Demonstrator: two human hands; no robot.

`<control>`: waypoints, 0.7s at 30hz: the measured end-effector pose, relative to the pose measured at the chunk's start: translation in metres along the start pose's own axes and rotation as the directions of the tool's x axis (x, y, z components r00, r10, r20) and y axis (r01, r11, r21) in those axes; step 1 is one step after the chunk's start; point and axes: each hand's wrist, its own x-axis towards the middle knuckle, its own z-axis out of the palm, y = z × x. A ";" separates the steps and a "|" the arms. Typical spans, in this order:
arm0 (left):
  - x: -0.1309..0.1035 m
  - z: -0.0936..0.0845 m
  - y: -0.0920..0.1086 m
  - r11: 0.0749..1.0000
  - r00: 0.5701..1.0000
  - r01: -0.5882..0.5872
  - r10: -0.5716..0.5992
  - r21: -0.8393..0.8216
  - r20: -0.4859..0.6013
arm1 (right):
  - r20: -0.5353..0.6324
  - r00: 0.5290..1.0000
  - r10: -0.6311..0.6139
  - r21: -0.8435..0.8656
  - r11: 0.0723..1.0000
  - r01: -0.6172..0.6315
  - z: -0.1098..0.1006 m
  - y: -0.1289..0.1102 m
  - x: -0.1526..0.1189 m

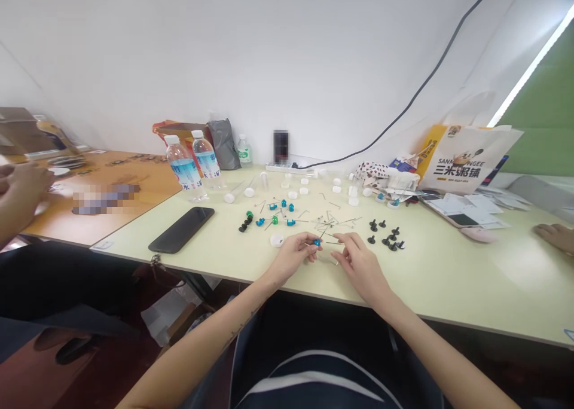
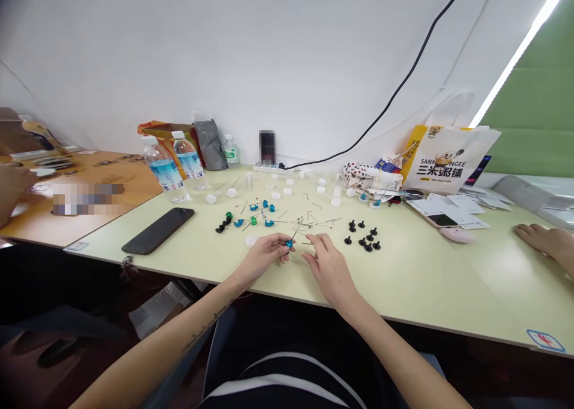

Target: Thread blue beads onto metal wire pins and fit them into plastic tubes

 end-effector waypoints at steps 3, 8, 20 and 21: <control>0.011 0.002 0.008 0.999 0.998 -0.004 0.006 -0.040 0.058 | -0.063 0.991 0.118 0.339 0.936 -0.089 -0.011 0.007 0.020; 0.048 0.005 0.027 0.979 0.967 0.078 -0.028 -0.190 0.253 | -0.014 0.989 0.150 0.525 0.843 -0.121 -0.035 0.023 0.075; 0.137 0.019 0.036 0.810 0.815 0.468 -0.243 -0.352 0.525 | 0.172 0.980 0.102 0.735 0.649 -0.197 -0.065 0.079 0.104; 0.141 0.024 0.035 0.805 0.820 0.471 -0.250 -0.360 0.514 | 0.195 0.976 0.093 0.721 0.661 -0.207 -0.068 0.081 0.103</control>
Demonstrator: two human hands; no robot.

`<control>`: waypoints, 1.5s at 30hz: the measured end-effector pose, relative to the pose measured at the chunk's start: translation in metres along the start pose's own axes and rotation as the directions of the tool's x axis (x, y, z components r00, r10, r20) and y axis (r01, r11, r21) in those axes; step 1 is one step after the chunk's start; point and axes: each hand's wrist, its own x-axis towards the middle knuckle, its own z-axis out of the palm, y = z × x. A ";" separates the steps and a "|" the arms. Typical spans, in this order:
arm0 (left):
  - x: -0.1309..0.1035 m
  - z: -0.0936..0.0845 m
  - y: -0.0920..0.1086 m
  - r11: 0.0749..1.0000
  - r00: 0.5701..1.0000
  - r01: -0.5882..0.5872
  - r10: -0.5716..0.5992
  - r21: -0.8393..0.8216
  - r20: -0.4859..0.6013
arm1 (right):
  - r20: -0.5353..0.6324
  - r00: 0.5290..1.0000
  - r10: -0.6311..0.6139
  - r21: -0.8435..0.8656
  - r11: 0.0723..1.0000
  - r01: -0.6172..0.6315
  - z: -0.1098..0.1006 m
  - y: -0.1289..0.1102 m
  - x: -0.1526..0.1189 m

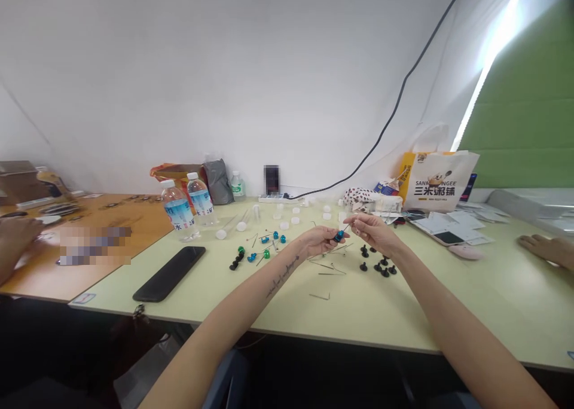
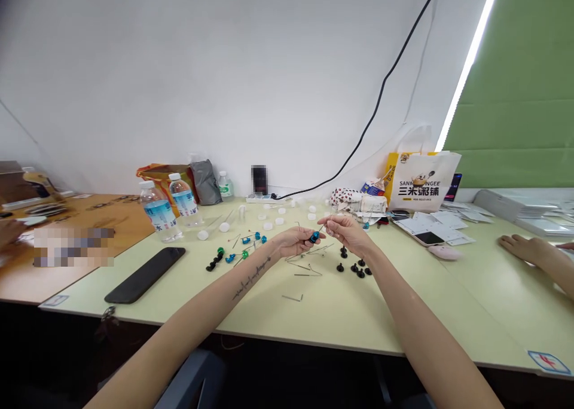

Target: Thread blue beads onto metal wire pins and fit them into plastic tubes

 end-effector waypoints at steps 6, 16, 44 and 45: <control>0.031 0.011 0.000 0.999 0.998 -0.021 0.023 0.042 -0.054 | -0.037 0.999 -0.039 -0.031 0.999 0.038 -0.016 -0.001 0.001; 0.080 0.004 0.018 0.676 0.541 -0.191 0.678 0.712 -0.498 | -0.276 0.953 -0.124 0.335 0.917 0.216 -0.025 0.006 0.007; -0.015 0.032 -0.013 0.586 0.926 -0.231 0.378 0.777 -0.009 | -0.412 0.911 -0.024 0.587 0.757 0.286 -0.004 0.006 0.008; -0.014 0.034 -0.015 0.586 0.919 -0.241 0.395 0.773 -0.013 | -0.387 0.922 -0.011 0.585 0.770 0.255 -0.001 0.006 0.007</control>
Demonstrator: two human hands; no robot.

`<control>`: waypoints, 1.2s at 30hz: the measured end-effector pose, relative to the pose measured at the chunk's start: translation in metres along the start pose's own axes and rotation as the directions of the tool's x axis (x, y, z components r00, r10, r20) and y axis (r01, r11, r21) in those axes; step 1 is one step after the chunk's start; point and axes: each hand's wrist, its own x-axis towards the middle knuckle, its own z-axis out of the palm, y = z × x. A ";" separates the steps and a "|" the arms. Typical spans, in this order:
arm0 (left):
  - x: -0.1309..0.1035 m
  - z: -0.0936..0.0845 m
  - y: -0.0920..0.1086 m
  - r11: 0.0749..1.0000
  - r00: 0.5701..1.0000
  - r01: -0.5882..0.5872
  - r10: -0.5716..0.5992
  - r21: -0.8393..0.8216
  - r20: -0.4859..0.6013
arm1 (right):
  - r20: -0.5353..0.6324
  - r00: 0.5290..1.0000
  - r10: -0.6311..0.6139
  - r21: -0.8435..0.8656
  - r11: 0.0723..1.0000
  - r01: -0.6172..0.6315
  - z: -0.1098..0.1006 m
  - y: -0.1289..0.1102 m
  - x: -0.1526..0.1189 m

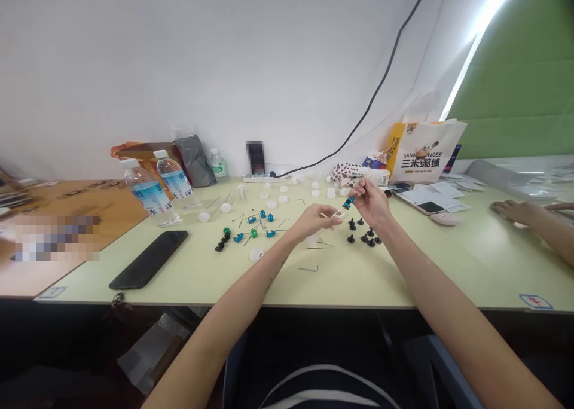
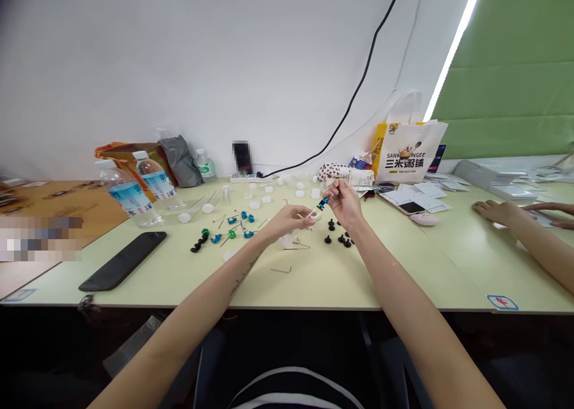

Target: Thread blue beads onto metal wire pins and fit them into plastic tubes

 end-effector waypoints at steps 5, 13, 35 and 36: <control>0.004 0.008 -0.007 0.997 0.991 -0.069 0.065 -0.030 -0.113 | 0.090 0.993 0.076 -0.186 0.981 -0.058 0.009 0.012 -0.010; 0.004 -0.001 -0.011 0.996 0.971 -0.090 0.085 -0.014 -0.223 | 0.095 0.994 -0.050 -0.727 0.678 0.104 0.001 0.001 -0.007; 0.002 0.013 -0.017 0.989 0.997 -0.023 0.013 -0.145 -0.073 | 0.026 0.972 0.233 -0.401 0.893 -0.204 0.001 0.000 -0.010; 0.003 0.013 -0.018 0.993 0.996 -0.020 0.009 -0.120 -0.093 | 0.032 0.975 0.219 -0.411 0.892 -0.187 0.002 0.000 -0.010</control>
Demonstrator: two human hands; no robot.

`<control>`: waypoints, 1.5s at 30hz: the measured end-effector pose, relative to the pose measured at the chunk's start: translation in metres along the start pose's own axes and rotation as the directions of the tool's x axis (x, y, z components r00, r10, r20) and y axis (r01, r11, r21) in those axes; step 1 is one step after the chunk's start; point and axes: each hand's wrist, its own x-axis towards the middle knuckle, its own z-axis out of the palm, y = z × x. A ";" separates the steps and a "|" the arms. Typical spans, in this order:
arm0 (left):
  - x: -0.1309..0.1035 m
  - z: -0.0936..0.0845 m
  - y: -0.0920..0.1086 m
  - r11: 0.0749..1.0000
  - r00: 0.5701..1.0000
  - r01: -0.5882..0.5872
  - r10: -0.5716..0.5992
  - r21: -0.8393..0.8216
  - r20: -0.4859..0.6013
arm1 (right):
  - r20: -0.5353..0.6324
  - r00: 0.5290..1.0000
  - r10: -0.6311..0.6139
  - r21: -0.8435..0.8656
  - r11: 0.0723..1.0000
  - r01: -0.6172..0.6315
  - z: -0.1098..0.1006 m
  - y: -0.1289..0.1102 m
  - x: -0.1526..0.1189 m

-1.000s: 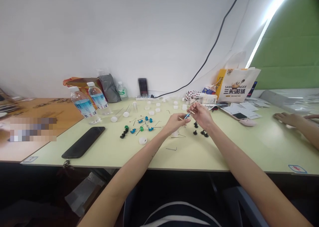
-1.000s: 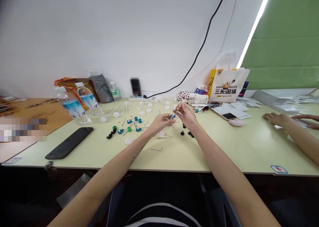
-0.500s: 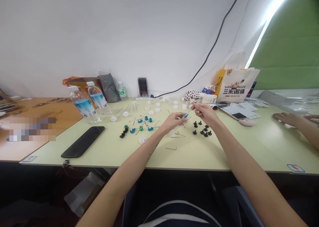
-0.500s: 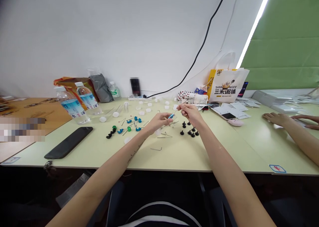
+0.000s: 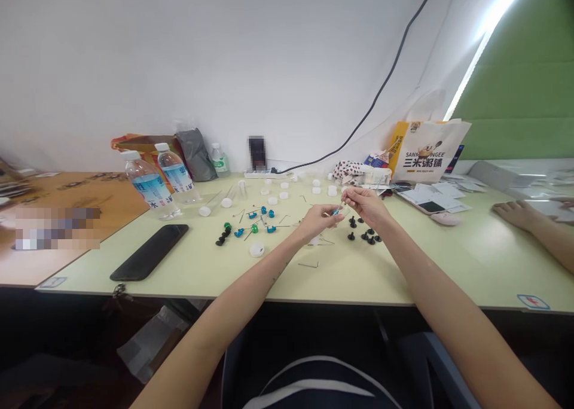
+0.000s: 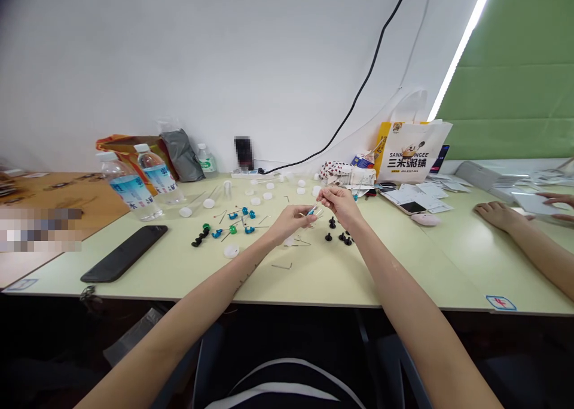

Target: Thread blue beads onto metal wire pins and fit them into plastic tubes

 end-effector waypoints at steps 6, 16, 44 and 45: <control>-0.002 0.001 0.004 1.000 0.999 -0.015 0.016 0.026 -0.040 | -0.005 0.997 -0.082 -0.028 0.996 0.082 0.003 -0.002 -0.003; -0.012 -0.002 0.022 0.933 0.961 0.143 -0.050 -0.331 0.273 | 0.033 0.997 -0.074 -0.069 0.995 0.076 0.017 -0.007 -0.012; -0.019 -0.001 0.029 0.949 0.950 0.175 -0.093 -0.261 0.299 | 0.106 0.983 -0.149 -0.295 0.939 0.174 0.017 -0.010 -0.014; -0.019 -0.001 0.029 0.947 0.949 0.175 -0.089 -0.268 0.303 | 0.109 0.984 -0.144 -0.289 0.942 0.169 0.017 -0.009 -0.014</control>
